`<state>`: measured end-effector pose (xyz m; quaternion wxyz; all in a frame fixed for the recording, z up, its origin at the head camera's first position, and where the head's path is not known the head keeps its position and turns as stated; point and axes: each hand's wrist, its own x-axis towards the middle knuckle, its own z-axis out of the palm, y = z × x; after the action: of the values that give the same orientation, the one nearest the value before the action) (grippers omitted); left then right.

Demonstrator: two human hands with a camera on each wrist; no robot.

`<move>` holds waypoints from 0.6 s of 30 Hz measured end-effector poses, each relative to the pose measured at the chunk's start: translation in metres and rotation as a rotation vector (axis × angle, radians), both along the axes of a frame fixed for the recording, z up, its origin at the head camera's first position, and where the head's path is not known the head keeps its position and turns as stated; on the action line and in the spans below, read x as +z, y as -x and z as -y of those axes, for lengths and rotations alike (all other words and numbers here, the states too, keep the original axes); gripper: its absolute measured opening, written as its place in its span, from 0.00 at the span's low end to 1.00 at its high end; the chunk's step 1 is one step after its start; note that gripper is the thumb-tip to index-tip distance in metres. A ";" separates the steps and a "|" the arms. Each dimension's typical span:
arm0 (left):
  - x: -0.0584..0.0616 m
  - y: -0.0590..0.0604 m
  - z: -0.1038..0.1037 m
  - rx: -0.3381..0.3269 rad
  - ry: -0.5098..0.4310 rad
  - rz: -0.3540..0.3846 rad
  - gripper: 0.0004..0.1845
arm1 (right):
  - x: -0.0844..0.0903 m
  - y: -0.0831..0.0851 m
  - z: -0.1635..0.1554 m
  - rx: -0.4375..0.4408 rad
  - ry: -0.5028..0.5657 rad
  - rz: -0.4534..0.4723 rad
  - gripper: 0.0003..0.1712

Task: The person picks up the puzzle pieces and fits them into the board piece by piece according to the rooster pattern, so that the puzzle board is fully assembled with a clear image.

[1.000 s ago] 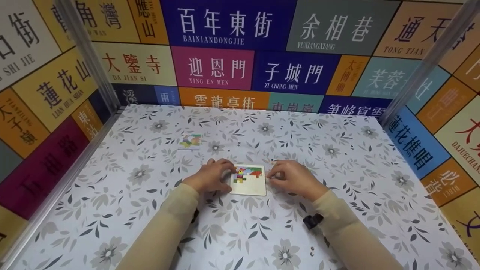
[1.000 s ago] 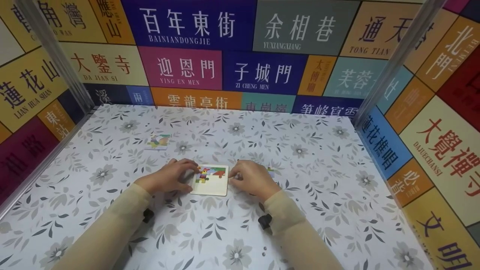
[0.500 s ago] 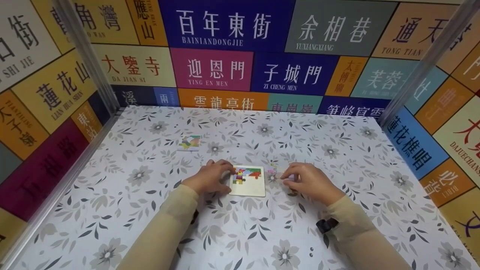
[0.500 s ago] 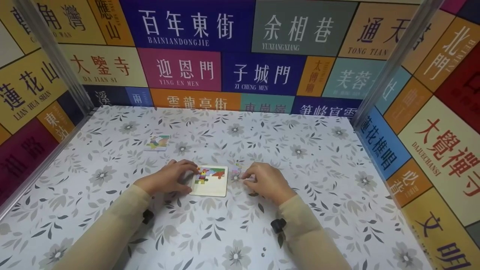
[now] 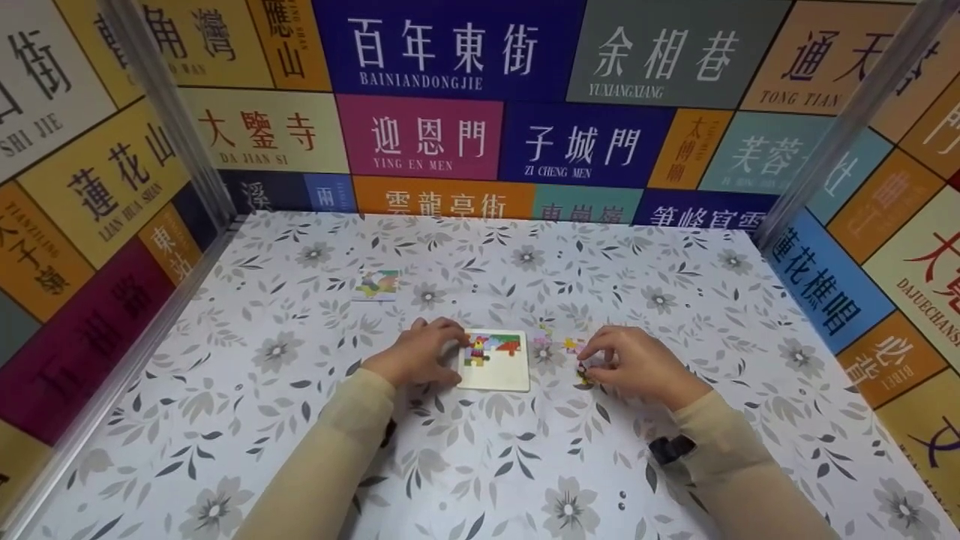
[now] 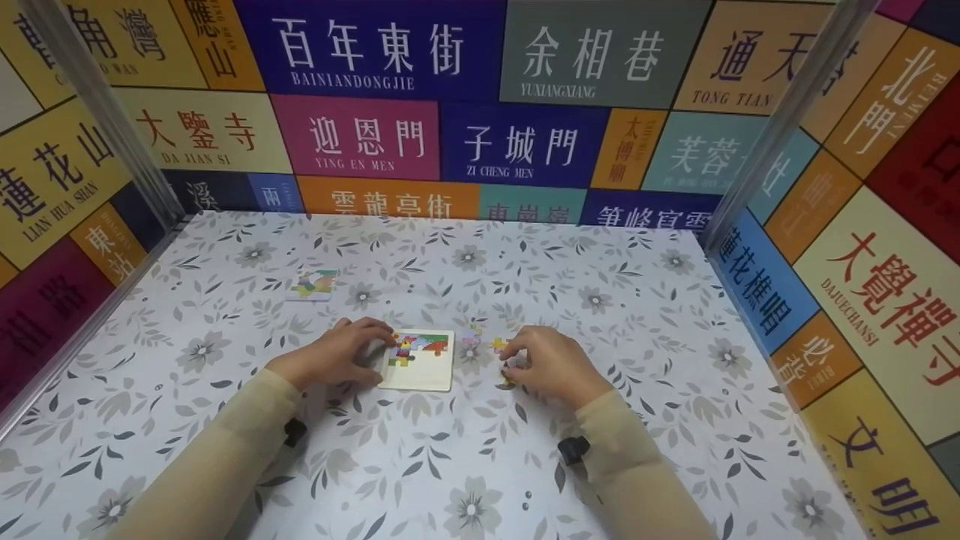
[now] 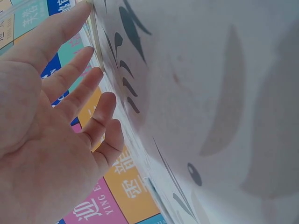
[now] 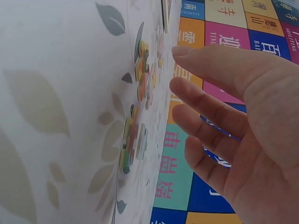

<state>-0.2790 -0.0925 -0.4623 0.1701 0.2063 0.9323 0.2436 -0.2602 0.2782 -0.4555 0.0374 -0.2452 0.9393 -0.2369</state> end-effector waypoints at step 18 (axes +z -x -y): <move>-0.001 0.000 0.000 -0.029 -0.014 -0.042 0.28 | -0.001 -0.003 -0.008 0.015 -0.040 0.022 0.07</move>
<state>-0.2791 -0.0928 -0.4630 0.1524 0.2262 0.9309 0.2430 -0.2575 0.2860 -0.4568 0.0545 -0.2486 0.9416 -0.2204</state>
